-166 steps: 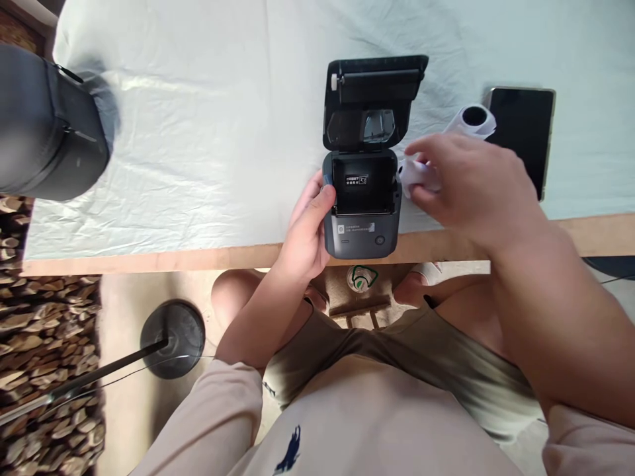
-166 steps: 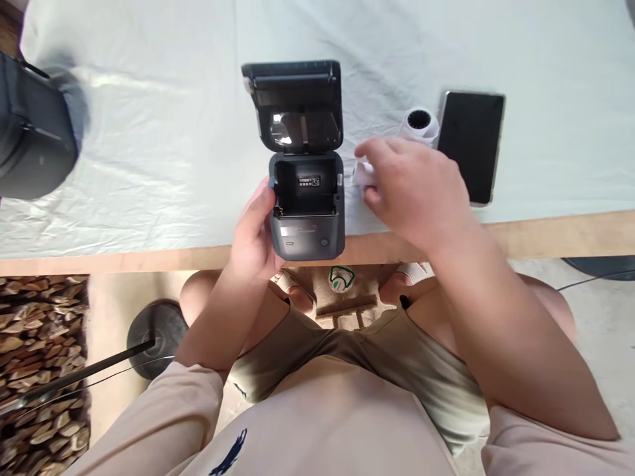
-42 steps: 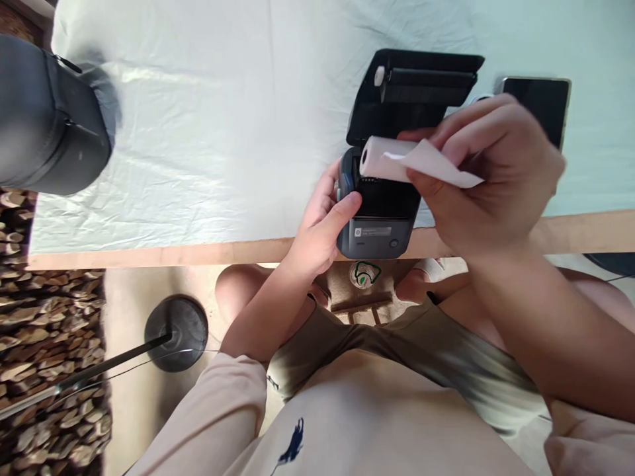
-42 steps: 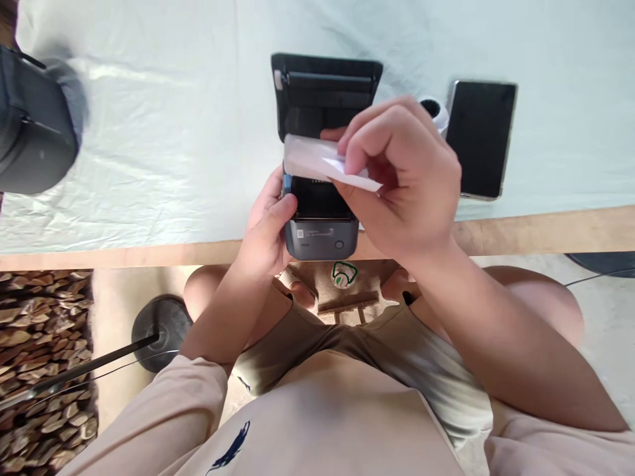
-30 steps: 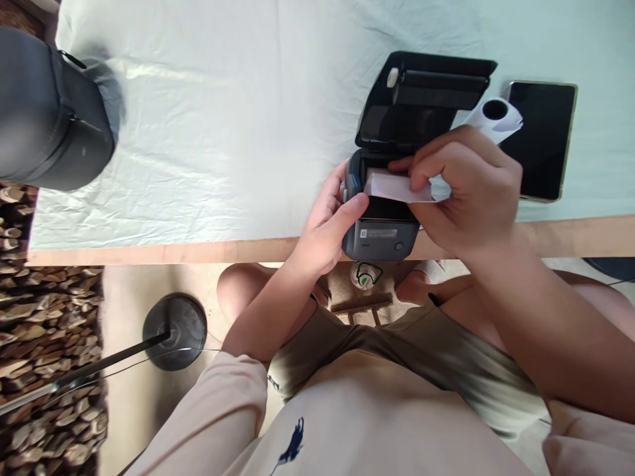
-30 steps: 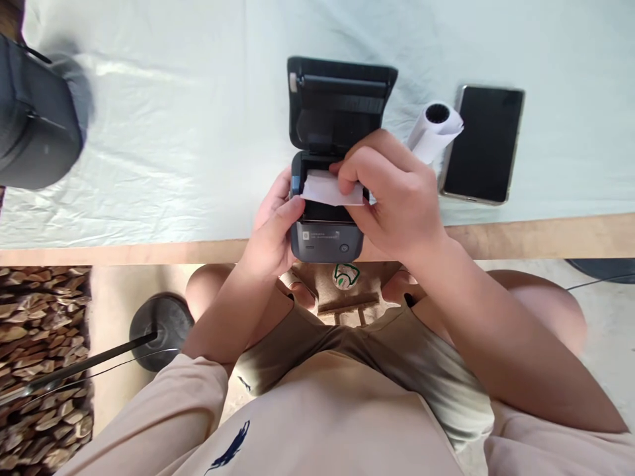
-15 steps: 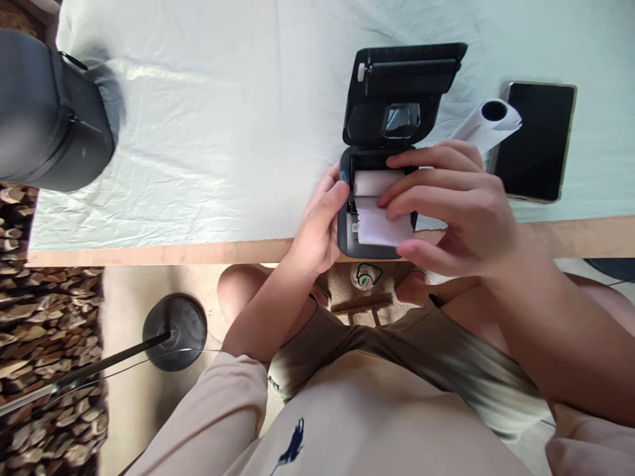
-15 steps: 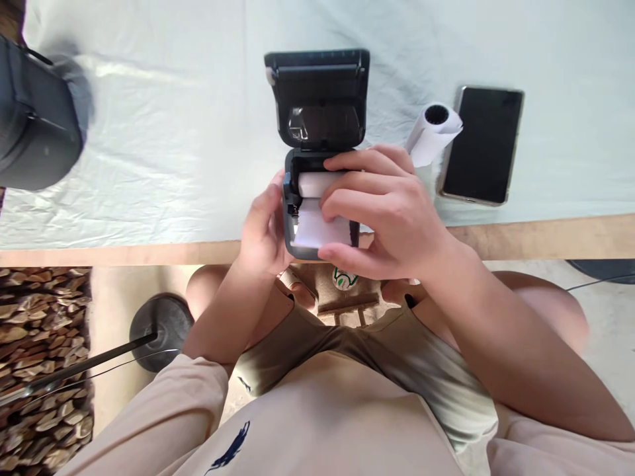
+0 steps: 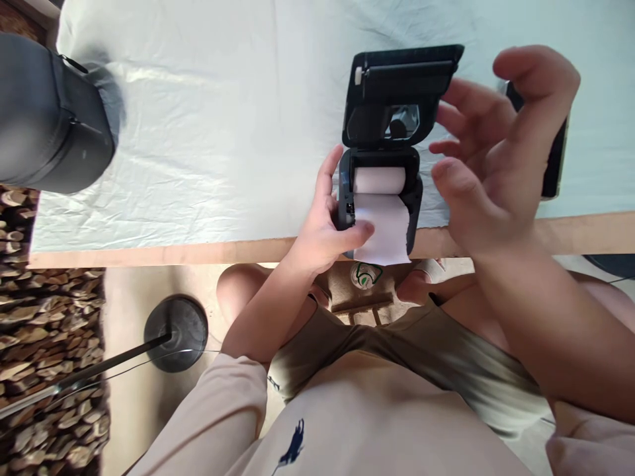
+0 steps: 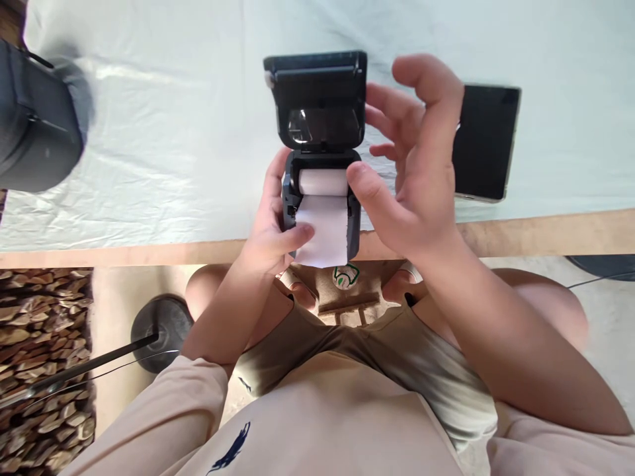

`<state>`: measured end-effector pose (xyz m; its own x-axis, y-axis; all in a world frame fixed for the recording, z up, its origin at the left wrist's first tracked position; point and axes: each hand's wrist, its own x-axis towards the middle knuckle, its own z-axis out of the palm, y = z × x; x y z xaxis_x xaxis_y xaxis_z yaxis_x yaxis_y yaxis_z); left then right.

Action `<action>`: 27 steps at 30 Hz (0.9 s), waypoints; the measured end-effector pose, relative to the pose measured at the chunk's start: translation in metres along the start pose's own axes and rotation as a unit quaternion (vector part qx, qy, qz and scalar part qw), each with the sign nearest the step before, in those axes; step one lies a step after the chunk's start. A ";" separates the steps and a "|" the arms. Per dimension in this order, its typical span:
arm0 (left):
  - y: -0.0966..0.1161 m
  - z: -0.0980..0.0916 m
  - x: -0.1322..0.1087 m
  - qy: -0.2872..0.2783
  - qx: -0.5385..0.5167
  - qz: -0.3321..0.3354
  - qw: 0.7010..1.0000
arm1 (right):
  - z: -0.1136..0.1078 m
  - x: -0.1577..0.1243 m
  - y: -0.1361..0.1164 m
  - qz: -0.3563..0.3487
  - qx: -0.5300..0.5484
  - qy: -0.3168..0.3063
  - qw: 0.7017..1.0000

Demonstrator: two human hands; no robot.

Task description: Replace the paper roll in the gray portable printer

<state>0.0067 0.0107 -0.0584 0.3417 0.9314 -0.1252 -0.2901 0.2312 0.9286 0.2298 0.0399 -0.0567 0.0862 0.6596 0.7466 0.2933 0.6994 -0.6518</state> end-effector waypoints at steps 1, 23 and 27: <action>-0.002 -0.002 0.001 -0.007 -0.001 0.002 1.000 | 0.000 -0.001 0.004 -0.002 0.027 -0.008 1.000; 0.006 0.012 -0.003 -0.012 -0.062 0.018 0.998 | 0.000 -0.026 -0.021 0.146 0.019 -0.176 0.973; 0.010 0.017 0.000 0.009 -0.097 0.035 0.995 | -0.009 -0.011 -0.032 0.154 -0.033 -0.204 0.966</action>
<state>0.0189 0.0081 -0.0431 0.2980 0.9520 -0.0705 -0.4803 0.2133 0.8508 0.2283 0.0074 -0.0427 -0.1997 0.8971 0.3942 0.3750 0.4416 -0.8151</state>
